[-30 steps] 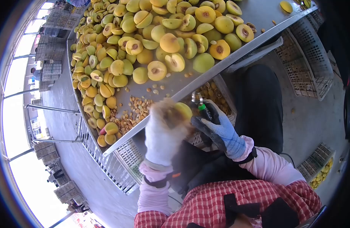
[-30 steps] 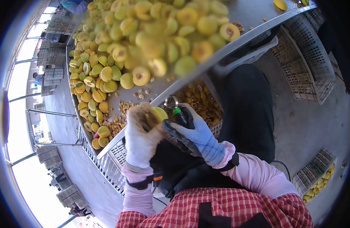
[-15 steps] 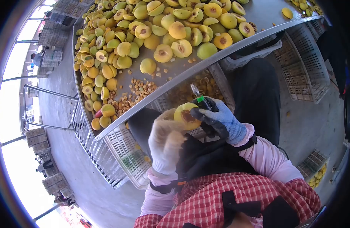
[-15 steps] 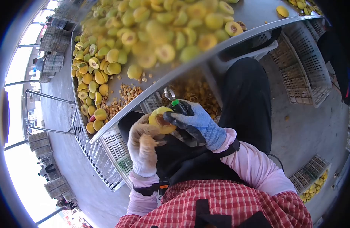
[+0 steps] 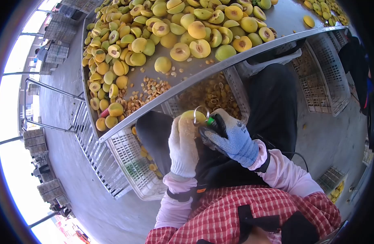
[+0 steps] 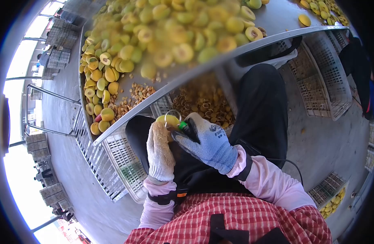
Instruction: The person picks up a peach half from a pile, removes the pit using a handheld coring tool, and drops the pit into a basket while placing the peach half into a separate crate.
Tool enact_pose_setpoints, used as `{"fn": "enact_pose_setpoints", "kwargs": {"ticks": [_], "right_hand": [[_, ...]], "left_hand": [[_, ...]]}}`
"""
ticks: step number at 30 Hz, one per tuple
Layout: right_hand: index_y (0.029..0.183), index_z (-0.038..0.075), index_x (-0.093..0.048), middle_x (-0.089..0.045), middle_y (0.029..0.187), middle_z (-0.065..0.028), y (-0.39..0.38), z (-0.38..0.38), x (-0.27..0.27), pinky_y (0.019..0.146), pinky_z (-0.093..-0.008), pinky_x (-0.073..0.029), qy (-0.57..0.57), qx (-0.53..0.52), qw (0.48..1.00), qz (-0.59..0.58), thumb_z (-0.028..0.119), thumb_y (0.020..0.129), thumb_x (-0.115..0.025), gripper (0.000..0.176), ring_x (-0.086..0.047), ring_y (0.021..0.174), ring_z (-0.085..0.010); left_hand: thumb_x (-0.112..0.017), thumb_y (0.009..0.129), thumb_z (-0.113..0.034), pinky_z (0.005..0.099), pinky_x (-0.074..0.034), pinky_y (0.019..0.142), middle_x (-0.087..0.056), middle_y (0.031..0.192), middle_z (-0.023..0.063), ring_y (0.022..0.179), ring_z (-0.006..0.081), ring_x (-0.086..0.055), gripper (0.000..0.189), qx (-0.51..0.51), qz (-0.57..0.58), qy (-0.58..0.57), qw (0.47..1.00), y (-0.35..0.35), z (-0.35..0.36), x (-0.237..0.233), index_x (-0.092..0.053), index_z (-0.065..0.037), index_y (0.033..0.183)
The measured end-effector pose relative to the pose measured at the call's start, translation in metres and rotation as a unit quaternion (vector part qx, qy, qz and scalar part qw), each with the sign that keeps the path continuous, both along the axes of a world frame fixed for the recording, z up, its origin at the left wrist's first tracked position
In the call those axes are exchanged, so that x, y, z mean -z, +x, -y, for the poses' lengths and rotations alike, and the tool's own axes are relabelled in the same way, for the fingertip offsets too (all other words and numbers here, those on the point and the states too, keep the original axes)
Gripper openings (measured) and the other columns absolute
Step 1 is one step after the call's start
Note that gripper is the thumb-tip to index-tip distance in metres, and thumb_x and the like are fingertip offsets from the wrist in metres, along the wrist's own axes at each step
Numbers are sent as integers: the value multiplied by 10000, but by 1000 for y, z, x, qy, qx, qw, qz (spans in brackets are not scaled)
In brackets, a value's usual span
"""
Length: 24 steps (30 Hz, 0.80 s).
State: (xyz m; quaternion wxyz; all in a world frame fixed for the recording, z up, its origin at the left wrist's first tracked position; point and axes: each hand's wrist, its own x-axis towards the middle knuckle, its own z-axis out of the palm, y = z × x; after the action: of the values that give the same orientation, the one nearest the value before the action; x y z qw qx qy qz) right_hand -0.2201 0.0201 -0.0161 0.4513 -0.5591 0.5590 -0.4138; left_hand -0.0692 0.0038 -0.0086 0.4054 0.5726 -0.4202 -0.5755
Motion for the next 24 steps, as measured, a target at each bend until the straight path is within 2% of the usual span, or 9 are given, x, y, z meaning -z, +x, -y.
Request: {"fn": "enact_pose_setpoints", "kwargs": {"ticks": [1, 4, 8, 12, 15, 16, 19, 20, 24], "right_hand": [[1071, 51, -562, -621, 793, -137, -3, 5, 0, 635, -395, -498, 1, 7, 1000, 19, 294, 875, -718, 349, -652, 710, -306], [1189, 49, -548, -636, 877, -115, -12, 23, -5, 698, -354, -515, 96, -38, 988, 114, 260, 876, -706, 409, -668, 773, -215], [1208, 45, -519, -631, 928, -102, -6, 17, 24, 815, -295, -499, 73, -103, 981, 147, 119, 874, -643, 364, -637, 866, -194], [1129, 43, -526, -573, 929, -23, 7, 14, 46, 663, -227, -487, 256, 22, 866, 430, 88, 905, -645, 258, -554, 754, -78], [1096, 53, -525, -555, 900, -15, 25, 10, 49, 597, -194, -451, 239, 63, 853, 460, 73, 919, -638, 211, -518, 711, -43], [1089, 55, -526, -552, 877, -10, 29, 12, 48, 593, -199, -450, 225, 36, 877, 424, 86, 918, -641, 208, -518, 703, -44], [1069, 62, -527, -544, 808, 4, 33, 13, 45, 582, -214, -447, 180, -29, 936, 301, 122, 917, -650, 205, -517, 681, -47], [1061, 63, -533, -602, 793, -63, 27, 13, 55, 613, -301, -486, 253, -60, 923, 285, 188, 907, -654, 233, -606, 688, -162], [1105, 65, -550, -664, 946, -203, 31, 13, 82, 727, -468, -509, 121, 8, 987, -105, 321, 883, -618, 345, -646, 887, -402]], "left_hand": [[-468, 1033, -394, 176, -446, 548, -627, 865, 14, 684, 57, -568, 392, 41, 72, 9, 997, 3, 2, -12, -594, -57, 1187], [-469, 1033, -390, 190, -476, 609, -642, 903, 28, 728, 71, -582, 435, 112, 100, 80, 986, 9, 8, -20, -571, -25, 1244], [-487, 1012, -452, 192, -511, 658, -658, 1026, 62, 767, 90, -621, 535, 48, -20, 94, 994, 10, 14, -16, -531, 0, 1294], [-479, 1001, -500, 218, -527, 704, -641, 1080, 79, 822, 106, -621, 574, -90, -87, 91, 988, -6, 2, 4, -508, -27, 1326], [-502, 1010, -434, 247, -528, 755, -633, 1080, 56, 902, 114, -619, 503, -113, -30, 23, 993, -12, -7, 16, -500, -43, 1327], [-520, 1010, -395, 261, -527, 766, -628, 1067, 36, 899, 116, -621, 444, -109, 14, 25, 994, -8, -7, 17, -521, -59, 1301], [-540, 1007, -359, 232, -524, 689, -632, 1032, 32, 829, 116, -630, 380, -144, -148, 99, 973, 14, -4, 34, -547, -72, 1256], [-554, 1003, -335, 198, -500, 578, -638, 987, 25, 748, 115, -637, 327, -152, -170, 117, 967, 21, -2, 37, -564, -83, 1211], [-555, 1004, -325, 172, -461, 497, -640, 908, 26, 673, 94, -624, 296, -196, -176, 120, 957, 29, 11, 30, -583, -77, 1165]]}}
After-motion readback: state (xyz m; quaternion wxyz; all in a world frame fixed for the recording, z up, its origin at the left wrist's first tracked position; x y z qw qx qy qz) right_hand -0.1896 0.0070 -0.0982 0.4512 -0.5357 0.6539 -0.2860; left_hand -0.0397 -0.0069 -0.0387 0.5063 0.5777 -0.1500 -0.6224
